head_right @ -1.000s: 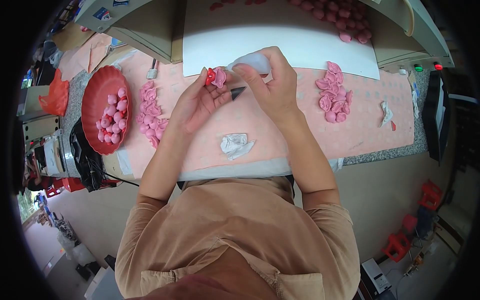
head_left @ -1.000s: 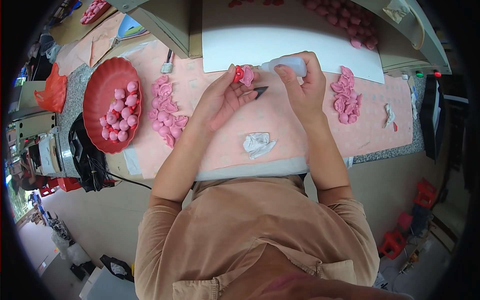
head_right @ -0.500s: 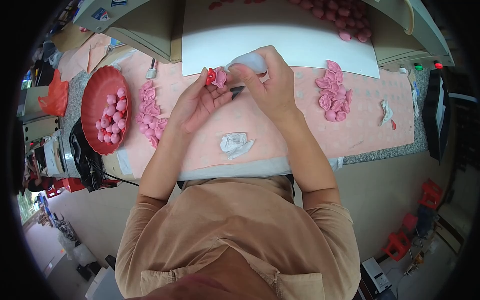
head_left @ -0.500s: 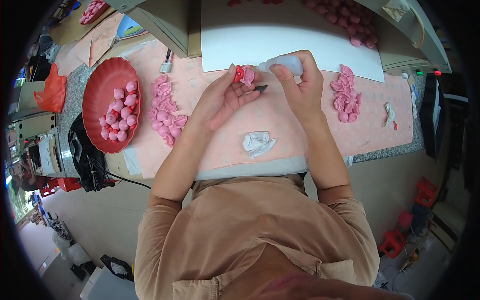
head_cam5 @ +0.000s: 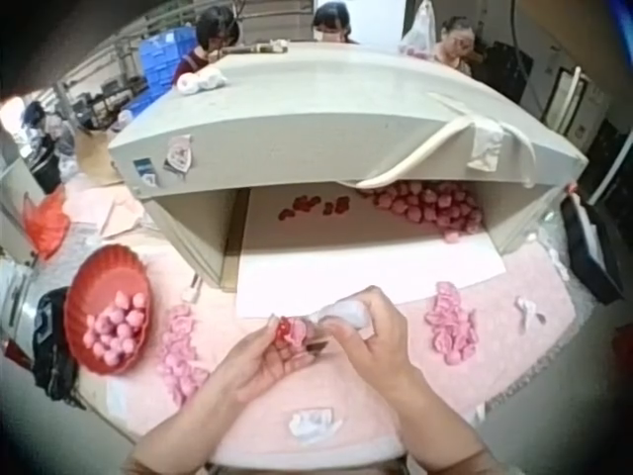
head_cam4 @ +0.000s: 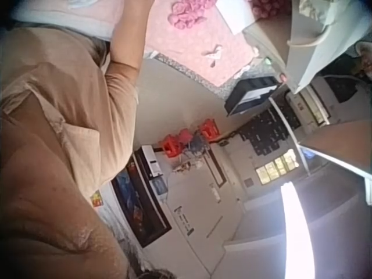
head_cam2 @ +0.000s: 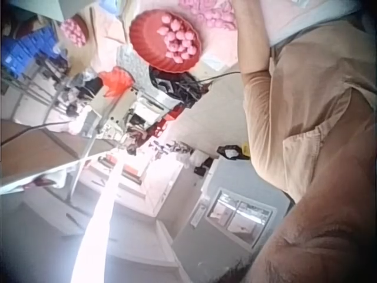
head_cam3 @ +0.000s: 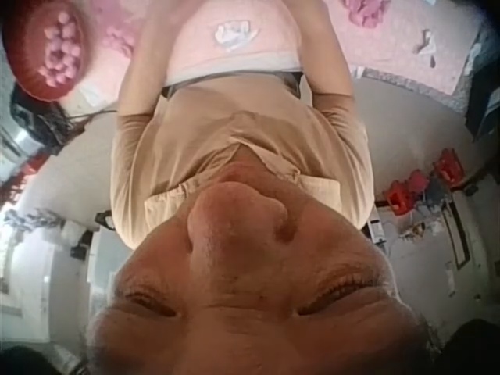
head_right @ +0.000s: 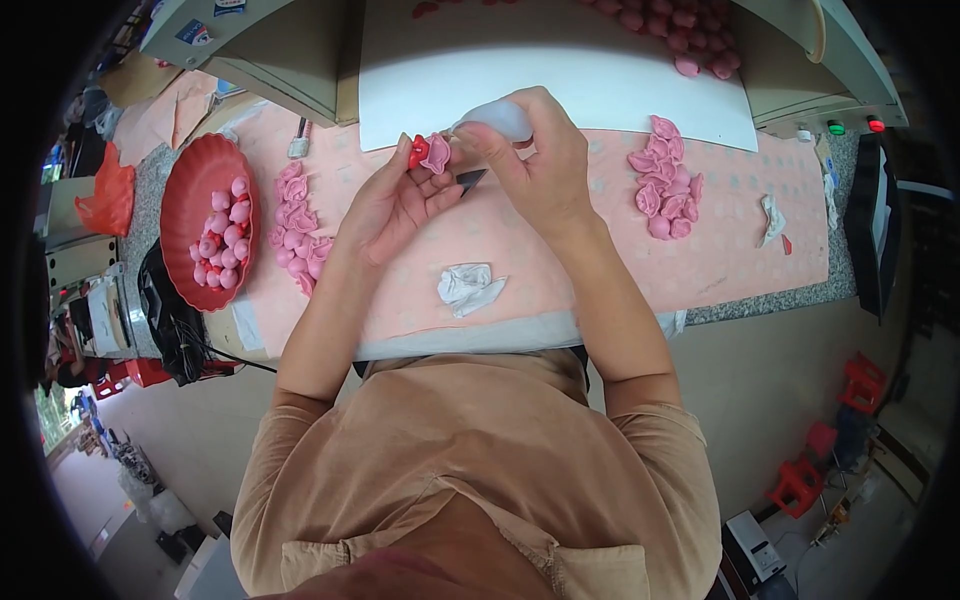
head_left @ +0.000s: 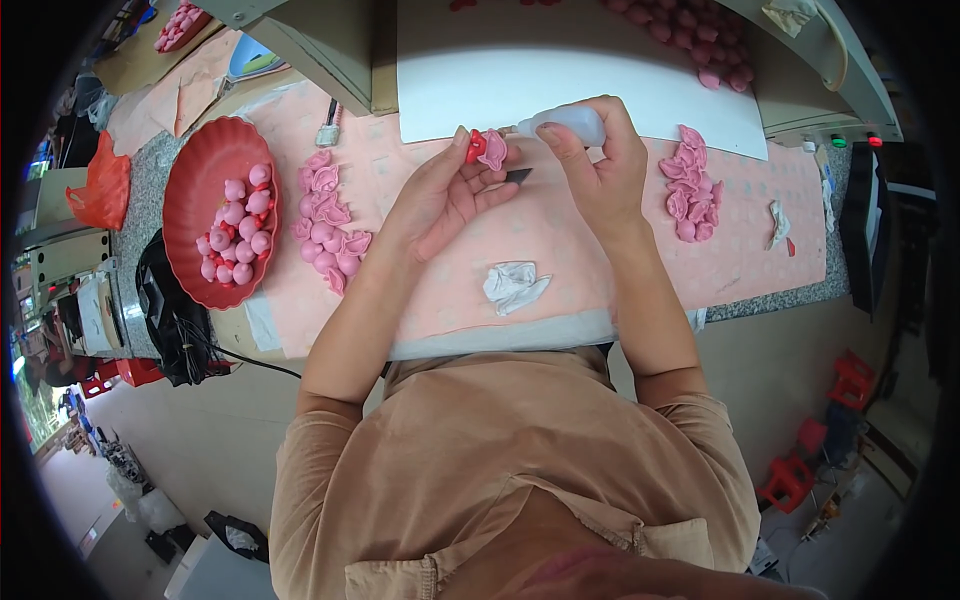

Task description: Applying glue and assembling small pink toy components at a factory workbench.

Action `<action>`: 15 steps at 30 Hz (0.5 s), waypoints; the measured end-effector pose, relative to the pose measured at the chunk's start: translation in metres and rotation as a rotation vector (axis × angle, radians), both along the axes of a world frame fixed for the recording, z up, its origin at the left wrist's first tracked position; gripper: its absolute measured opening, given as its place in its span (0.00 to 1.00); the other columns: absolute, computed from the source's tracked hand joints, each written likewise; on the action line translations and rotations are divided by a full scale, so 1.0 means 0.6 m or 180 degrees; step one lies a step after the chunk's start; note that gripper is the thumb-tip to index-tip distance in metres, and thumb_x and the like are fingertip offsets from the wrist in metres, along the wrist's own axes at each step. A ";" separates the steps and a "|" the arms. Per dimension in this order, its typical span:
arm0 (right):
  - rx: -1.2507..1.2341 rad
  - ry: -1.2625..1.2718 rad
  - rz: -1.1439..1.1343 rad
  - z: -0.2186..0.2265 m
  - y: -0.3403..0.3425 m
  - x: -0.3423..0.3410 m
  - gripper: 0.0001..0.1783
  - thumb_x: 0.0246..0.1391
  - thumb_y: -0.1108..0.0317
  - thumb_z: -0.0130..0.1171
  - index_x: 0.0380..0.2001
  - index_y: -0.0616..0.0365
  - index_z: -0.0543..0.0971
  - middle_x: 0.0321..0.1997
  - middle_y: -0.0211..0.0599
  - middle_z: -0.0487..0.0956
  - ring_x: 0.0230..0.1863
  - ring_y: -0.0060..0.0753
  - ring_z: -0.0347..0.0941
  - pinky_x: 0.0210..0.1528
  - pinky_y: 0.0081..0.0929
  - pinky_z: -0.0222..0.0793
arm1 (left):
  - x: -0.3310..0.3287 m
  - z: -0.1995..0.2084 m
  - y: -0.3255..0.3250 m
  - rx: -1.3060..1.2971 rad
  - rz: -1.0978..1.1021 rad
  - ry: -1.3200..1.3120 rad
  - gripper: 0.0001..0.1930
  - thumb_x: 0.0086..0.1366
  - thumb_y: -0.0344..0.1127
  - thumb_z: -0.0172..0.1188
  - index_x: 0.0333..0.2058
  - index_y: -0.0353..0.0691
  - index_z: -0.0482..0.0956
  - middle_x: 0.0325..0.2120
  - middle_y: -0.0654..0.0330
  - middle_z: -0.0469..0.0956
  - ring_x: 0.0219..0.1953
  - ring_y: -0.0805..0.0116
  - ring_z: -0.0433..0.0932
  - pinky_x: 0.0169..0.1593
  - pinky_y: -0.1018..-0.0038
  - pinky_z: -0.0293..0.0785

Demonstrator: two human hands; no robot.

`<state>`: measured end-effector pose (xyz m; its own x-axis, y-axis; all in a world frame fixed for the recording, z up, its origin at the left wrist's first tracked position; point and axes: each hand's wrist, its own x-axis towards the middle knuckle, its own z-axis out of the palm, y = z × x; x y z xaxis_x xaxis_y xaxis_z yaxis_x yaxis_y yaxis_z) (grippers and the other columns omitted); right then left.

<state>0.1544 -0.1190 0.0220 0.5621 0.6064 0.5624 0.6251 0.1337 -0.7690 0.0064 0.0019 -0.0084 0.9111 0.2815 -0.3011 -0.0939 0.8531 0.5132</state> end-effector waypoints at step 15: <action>0.0055 0.0069 -0.0015 0.005 -0.001 -0.001 0.17 0.51 0.57 0.66 0.31 0.58 0.74 0.28 0.32 0.78 0.27 0.24 0.73 0.28 0.20 0.67 | 0.001 0.001 0.002 -0.0004 0.0025 -0.0022 0.22 0.72 0.48 0.43 0.48 0.31 0.71 0.43 0.51 0.77 0.38 0.71 0.78 0.52 0.64 0.77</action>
<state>0.1540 -0.1193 0.0250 0.5771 0.5939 0.5605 0.6091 0.1441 -0.7799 0.0072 0.0032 -0.0076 0.9110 0.2882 -0.2951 -0.1042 0.8531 0.5113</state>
